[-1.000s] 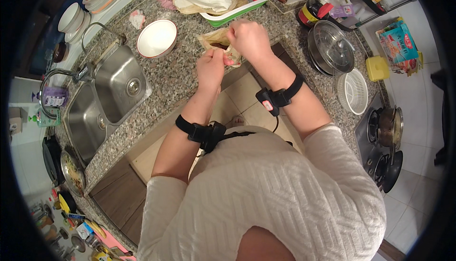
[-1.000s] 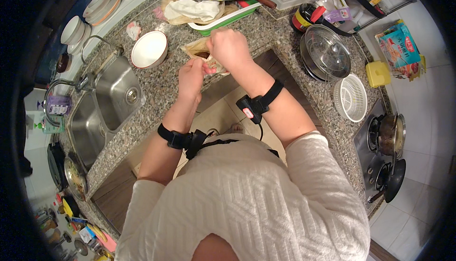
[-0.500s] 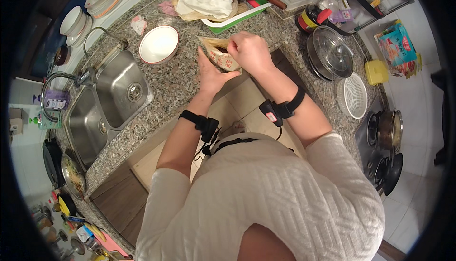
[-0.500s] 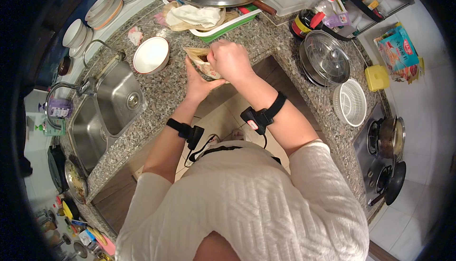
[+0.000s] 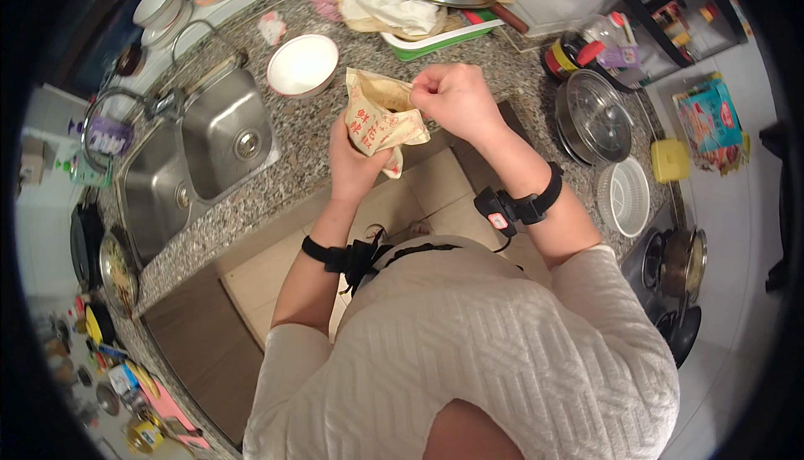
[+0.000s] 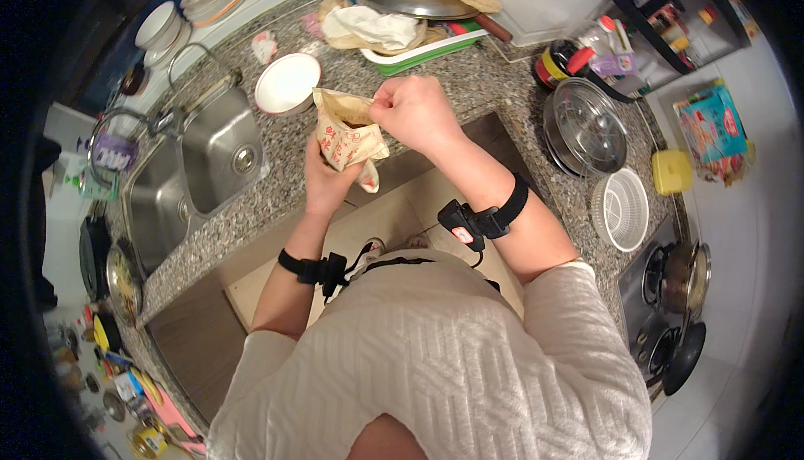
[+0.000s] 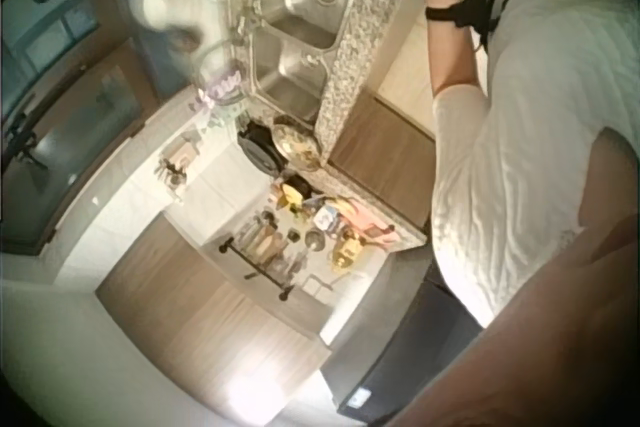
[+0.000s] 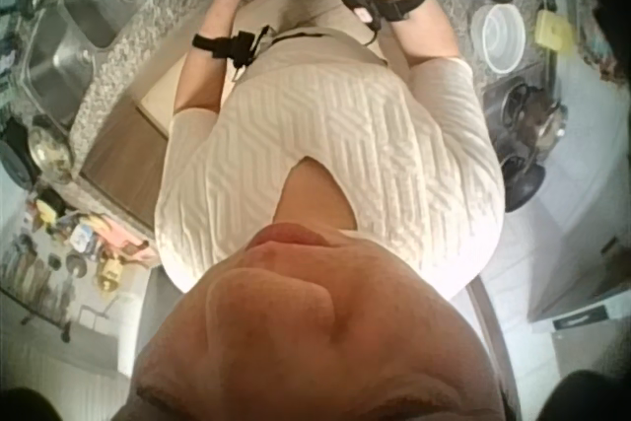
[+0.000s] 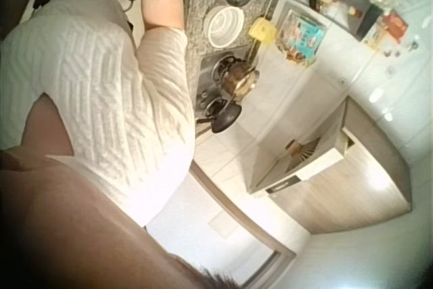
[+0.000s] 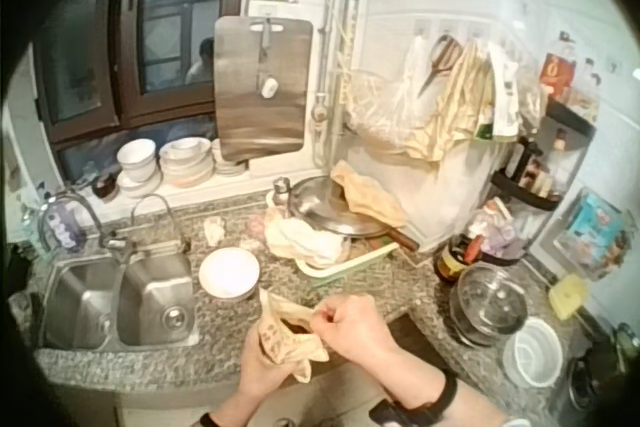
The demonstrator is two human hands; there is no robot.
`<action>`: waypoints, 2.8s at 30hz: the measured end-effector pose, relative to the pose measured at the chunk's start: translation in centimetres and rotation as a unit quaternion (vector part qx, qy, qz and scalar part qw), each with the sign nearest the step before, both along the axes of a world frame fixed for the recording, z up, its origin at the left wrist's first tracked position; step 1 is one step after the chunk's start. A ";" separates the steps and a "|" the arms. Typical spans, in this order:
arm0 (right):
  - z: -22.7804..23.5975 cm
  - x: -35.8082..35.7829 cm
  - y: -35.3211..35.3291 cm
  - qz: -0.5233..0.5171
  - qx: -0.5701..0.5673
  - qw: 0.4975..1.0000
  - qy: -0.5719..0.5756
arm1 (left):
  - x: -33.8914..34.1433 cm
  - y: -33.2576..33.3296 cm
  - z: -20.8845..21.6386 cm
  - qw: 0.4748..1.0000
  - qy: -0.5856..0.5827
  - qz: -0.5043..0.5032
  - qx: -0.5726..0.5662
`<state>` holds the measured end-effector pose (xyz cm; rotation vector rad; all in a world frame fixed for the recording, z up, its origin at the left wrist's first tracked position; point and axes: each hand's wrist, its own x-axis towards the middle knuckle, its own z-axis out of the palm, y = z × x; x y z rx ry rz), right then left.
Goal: The person pours a beaten egg into a pot of boiling liquid on the stove and stirs it. They then wash chopsticks and a bowl in the sink, dry their hands, and add a powdered seasoning from a packet into a bowl of noodles.
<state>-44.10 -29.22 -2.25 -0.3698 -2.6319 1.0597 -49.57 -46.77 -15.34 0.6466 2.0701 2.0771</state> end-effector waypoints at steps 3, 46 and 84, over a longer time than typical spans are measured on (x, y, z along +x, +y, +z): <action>-1.0 -1.1 -1.5 0.046 -0.089 0.993 -0.058 | 1.6 -4.4 1.0 0.984 0.069 0.081 -0.147; -9.2 -18.3 -45.2 0.387 -0.089 0.881 -0.257 | -2.5 -90.4 10.8 0.718 -0.052 0.501 -0.481; -3.1 -18.7 -92.9 0.571 -0.064 0.810 -0.118 | 0.3 -98.5 9.3 0.854 0.031 0.290 -0.430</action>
